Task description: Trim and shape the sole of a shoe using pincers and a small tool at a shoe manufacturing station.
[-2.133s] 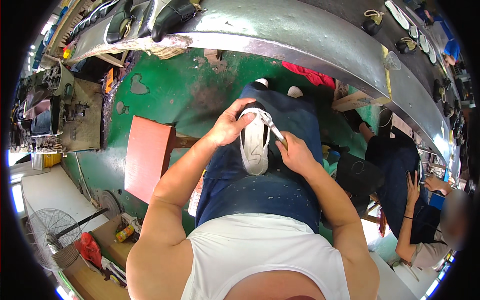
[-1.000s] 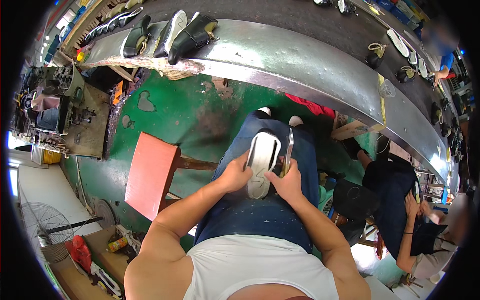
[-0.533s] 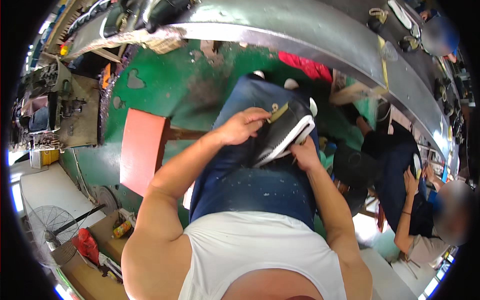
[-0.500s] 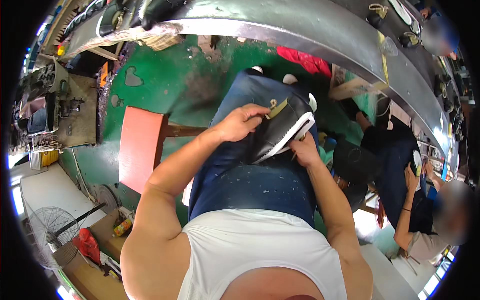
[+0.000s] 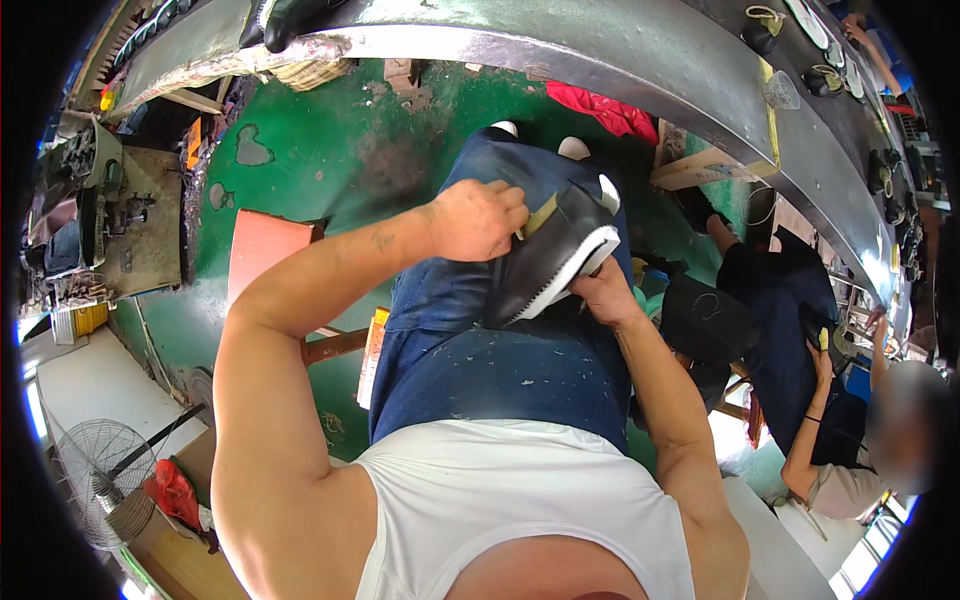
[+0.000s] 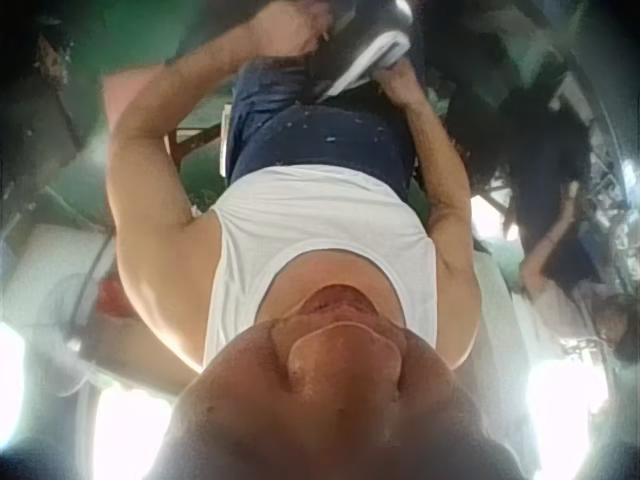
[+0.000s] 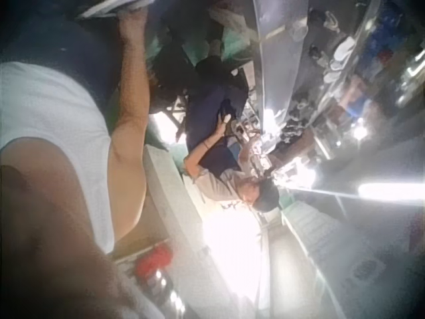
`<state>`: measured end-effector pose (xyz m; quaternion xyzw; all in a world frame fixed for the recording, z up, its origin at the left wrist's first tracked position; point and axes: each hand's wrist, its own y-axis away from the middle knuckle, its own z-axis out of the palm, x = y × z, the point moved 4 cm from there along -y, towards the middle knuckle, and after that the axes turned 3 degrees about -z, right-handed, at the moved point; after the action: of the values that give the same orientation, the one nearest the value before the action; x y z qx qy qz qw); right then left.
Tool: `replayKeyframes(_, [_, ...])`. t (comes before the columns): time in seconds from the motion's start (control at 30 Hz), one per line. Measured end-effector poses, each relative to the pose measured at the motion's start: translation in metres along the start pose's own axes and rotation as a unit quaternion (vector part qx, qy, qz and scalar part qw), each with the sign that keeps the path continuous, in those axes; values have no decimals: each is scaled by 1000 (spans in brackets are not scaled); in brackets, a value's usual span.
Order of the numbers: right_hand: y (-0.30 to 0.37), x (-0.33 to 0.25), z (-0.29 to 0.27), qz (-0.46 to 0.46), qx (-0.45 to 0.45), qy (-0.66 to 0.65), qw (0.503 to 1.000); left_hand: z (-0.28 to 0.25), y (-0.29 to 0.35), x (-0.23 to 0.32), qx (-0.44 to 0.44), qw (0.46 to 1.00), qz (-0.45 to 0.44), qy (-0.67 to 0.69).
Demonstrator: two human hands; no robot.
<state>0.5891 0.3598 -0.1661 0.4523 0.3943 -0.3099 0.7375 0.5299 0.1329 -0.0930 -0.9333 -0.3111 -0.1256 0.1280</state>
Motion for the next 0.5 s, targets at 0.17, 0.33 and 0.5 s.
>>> replayKeyframes(0.17, [2, -3, 7, -25, 23, 4, 999, 12, 9, -91, -55, 939, -338, 41])
replayKeyframes(0.33, [3, -12, 1, -32, 128, 58, 990, 39, 27, -44, 73, 735, -479, 475])
replayKeyframes(0.5, [5, -24, -6, 50, 111, 54, 991, 67, 28, 54, -1, 829, -404, 387])
